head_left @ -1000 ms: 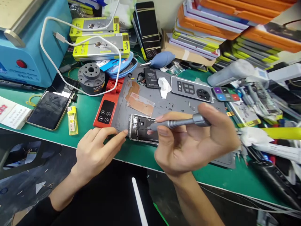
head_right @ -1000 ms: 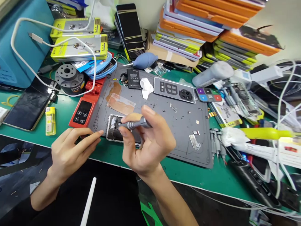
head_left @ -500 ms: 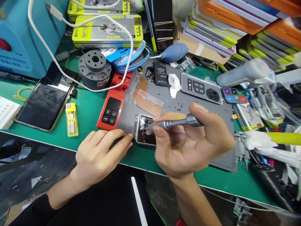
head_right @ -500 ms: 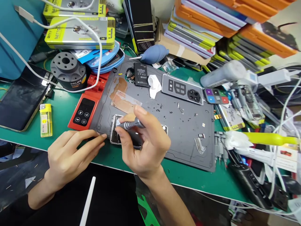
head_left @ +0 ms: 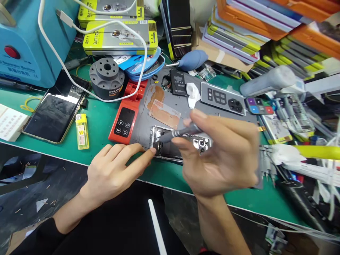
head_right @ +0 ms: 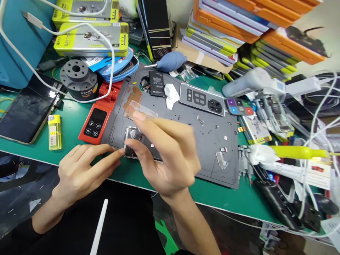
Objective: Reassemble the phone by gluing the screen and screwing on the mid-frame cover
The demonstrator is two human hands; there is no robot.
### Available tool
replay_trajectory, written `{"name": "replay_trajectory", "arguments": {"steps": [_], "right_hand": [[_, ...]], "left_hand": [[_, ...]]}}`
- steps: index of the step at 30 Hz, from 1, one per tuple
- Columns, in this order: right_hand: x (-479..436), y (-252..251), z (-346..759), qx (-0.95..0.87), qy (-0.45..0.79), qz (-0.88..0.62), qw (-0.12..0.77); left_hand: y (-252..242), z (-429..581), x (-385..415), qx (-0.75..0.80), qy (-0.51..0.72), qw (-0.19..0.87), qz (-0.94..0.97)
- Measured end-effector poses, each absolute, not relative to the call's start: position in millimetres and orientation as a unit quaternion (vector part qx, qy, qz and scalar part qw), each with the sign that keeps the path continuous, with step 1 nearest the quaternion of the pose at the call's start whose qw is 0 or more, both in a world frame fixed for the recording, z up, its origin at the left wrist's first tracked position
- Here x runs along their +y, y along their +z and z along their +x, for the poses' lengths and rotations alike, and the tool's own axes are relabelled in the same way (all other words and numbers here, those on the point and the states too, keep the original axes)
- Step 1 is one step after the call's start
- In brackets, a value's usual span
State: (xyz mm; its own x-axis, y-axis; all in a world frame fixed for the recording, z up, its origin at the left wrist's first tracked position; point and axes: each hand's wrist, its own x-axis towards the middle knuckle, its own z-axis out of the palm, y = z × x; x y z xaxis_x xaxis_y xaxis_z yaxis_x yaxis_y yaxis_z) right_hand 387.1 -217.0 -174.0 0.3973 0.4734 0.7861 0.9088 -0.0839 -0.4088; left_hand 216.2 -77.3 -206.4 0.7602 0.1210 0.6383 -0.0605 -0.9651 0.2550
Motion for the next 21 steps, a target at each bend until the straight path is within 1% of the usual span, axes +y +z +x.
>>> {"name": "replay_trajectory", "arguments": {"steps": [3, 5, 12, 21], "right_hand": [[-215.6, -173.0, 386.3, -0.492, -0.221, -0.694, 0.477], [-215.4, -172.9, 387.9, -0.491, -0.202, -0.698, 0.48], [-213.4, -171.7, 395.4, -0.522, -0.225, -0.682, 0.46], [-211.5, -166.1, 394.0, -0.516, -0.213, -0.693, 0.456]], "left_hand": [[-204.4, 214.9, -78.2, -0.028, 0.281, 0.098, 0.954], [-203.9, 214.6, -79.4, -0.03, 0.259, 0.084, 0.962], [-201.1, 217.8, -82.2, -0.003, 0.257, 0.107, 0.961], [-193.9, 221.7, -81.3, -0.031, 0.229, 0.083, 0.969]]}}
